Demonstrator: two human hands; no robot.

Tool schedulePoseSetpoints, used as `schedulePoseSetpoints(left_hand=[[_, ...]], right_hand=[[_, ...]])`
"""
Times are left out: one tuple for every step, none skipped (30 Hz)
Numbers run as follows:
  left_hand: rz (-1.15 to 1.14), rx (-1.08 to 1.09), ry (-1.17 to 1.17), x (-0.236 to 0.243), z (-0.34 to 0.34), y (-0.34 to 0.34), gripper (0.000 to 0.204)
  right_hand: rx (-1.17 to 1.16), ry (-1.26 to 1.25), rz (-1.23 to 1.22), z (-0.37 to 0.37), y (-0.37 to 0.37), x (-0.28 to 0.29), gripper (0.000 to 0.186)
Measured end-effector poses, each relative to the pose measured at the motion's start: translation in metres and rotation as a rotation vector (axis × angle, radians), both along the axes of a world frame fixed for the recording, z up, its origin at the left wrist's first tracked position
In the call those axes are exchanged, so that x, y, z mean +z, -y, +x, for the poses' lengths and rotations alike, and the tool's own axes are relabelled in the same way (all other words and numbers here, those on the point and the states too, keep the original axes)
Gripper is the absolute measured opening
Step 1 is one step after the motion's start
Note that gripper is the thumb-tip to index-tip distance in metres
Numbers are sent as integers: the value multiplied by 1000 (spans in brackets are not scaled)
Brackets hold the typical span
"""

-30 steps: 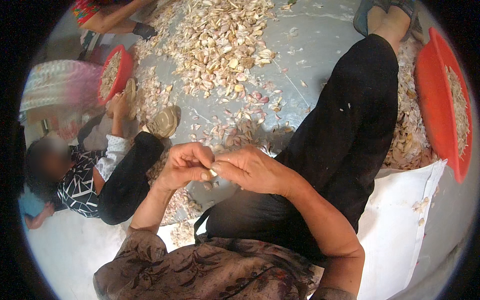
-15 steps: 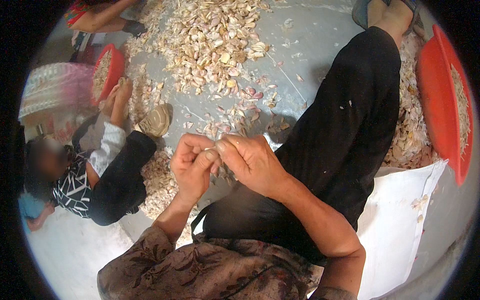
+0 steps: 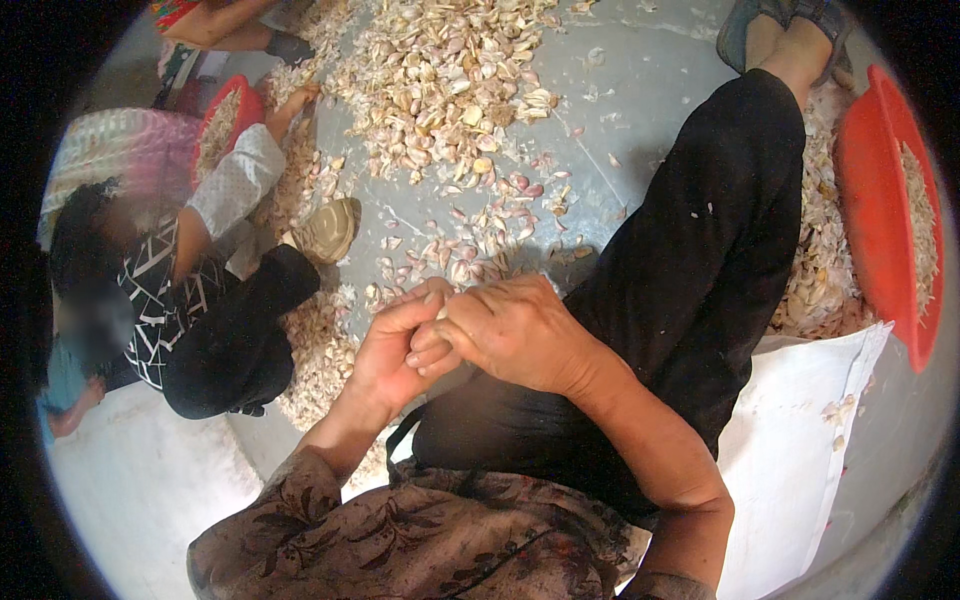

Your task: The person sits on the floor and peels garlic cloves by hand, separating the skins and placing the peeled cloves into a red bowl. Another person nearby also peels garlic into a separate bowl.

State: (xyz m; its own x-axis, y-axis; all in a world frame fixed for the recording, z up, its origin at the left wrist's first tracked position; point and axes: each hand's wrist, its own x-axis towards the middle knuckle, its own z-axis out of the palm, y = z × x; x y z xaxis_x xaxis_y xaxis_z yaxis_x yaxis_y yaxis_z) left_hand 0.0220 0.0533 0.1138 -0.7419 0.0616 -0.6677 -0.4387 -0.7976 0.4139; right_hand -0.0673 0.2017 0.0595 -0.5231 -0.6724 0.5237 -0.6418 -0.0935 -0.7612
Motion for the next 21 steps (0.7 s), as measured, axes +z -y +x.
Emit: schedulePoseSetpoints(left_hand=[[73,-9,-46,-9,6,6,9],[-71,-14,-29,-19,7,14,9],[-219,-18,-13,-30,4,22,9],[-371,-22,2,-41,0,31,9],[-564,-107,7,-59,-3,45,9],[-750,-196,9,-76,-10,56,12],[-964,-256,-44,-83,-20,58,13],[-1178,-314,-101,-90,-31,57,14],[-1395,-367,-153,-97,-41,54,16],[-1564,-408,-223,-100,-55,49,17],[-1734,-448,-295,-102,-71,42,18],[-1899,-488,-368,-107,-84,36,20],[-1905,-501,-387,-117,-91,31,20],[-1912,-514,-407,-130,-96,27,21],[-1912,-535,-435,-136,-103,23,21],[-1913,-564,-409,-139,-107,21,19],[-1915,-592,-381,-142,-110,20,18],[-1929,-622,-352,-140,-112,20,17],[-1933,-614,-370,-140,-111,21,15],[-1938,-605,-387,-142,-109,22,14],[-1943,-595,-412,-143,-108,22,13]], right_hand=[[53,11,0,1,0,2,19],[104,23,1,3,1,5,19],[155,33,-1,5,1,8,19],[101,20,-125,9,6,10,17],[110,52,-60,8,6,8,15],[115,84,13,6,4,5,13],[41,181,1,3,1,3,13],[-35,278,-12,-2,-2,2,13],[-104,376,-28,-8,-5,0,13],[-251,507,-105,-14,-8,-8,18],[-287,744,-349,-20,-11,-21,28],[-330,916,-500,-30,-13,-16,36],[-365,1012,-506,-39,-18,-15,39],[-311,1191,-649,-45,-17,-10,39],[-329,1165,-606,-43,-16,-13,38],[-345,1139,-563,-42,-14,-15,38],[-343,1139,-552,-42,-14,-15,38],[-333,1139,-552,-43,-12,-13,37],[-321,1140,-552,-43,-12,-12,36],[-300,1167,-572,-44,-12,-14,35],[-282,1188,-594,-46,-14,-15,34]])
